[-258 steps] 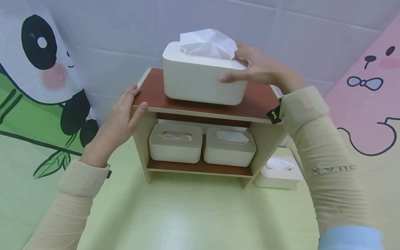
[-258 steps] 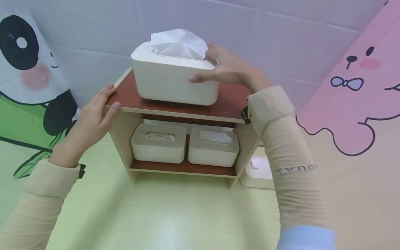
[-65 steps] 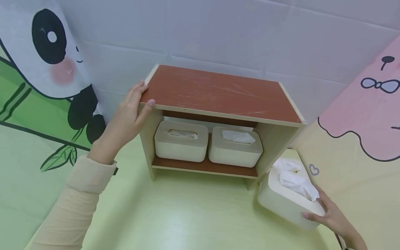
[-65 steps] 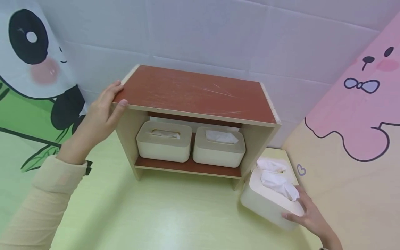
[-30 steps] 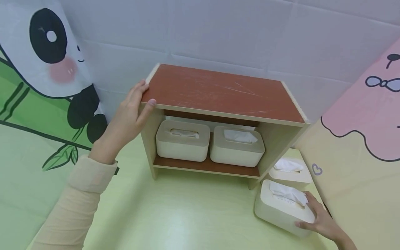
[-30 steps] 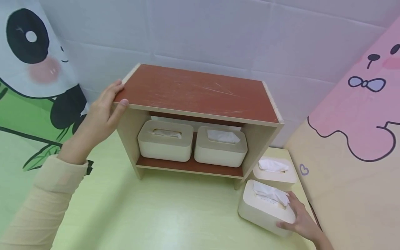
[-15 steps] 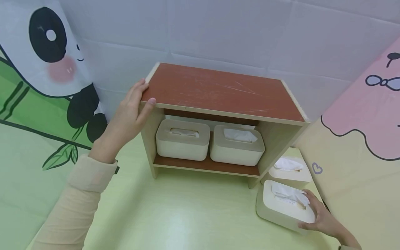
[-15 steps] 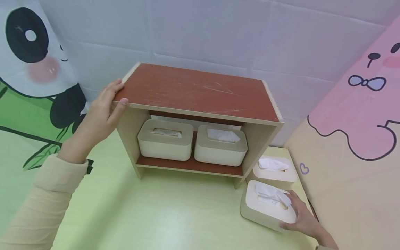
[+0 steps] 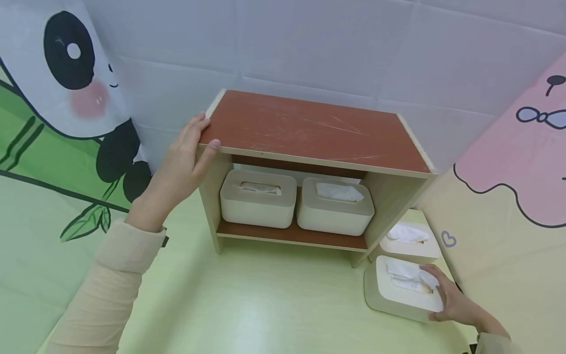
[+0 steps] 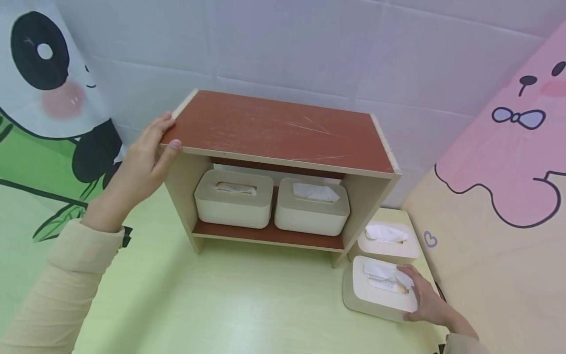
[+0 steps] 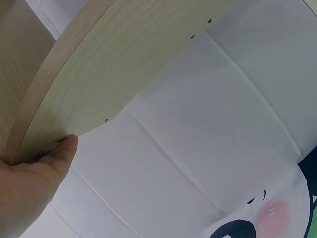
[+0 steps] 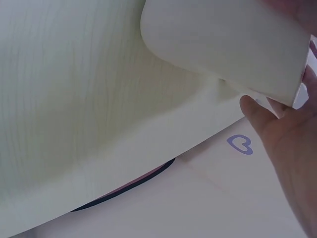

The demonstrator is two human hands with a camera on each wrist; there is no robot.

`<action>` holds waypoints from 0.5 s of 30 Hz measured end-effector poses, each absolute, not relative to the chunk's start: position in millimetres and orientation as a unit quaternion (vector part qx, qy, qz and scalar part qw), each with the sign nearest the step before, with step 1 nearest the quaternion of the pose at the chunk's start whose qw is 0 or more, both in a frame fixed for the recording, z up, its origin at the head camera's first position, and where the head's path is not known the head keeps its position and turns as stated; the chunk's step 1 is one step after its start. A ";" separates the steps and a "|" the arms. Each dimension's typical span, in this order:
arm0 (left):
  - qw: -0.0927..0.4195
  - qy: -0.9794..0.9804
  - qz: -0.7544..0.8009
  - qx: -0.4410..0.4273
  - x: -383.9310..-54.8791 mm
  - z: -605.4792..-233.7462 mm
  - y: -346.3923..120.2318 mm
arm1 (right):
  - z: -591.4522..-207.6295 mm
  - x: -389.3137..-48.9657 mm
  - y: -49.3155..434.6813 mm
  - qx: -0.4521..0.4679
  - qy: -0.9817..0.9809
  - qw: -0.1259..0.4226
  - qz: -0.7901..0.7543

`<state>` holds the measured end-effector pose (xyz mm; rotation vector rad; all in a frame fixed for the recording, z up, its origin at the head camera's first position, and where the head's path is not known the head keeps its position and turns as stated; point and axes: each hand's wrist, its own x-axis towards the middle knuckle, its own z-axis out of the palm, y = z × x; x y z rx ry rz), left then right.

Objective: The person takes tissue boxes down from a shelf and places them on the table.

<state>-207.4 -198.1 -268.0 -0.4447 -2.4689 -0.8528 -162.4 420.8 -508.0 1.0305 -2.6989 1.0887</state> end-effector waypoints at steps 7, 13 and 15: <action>0.241 -0.905 -0.312 -0.162 -205.8 -267.5 -198.0 | -505.8 -166.7 423.9 0.319 -0.891 -0.001 0.324; 0.238 -0.906 -0.311 -0.160 -205.2 -266.8 -198.0 | -504.5 -167.5 424.8 0.303 -0.887 -0.038 0.346; 0.240 -0.906 -0.310 -0.161 -205.4 -266.6 -198.1 | -503.6 -168.3 424.8 0.308 -0.894 -0.026 0.325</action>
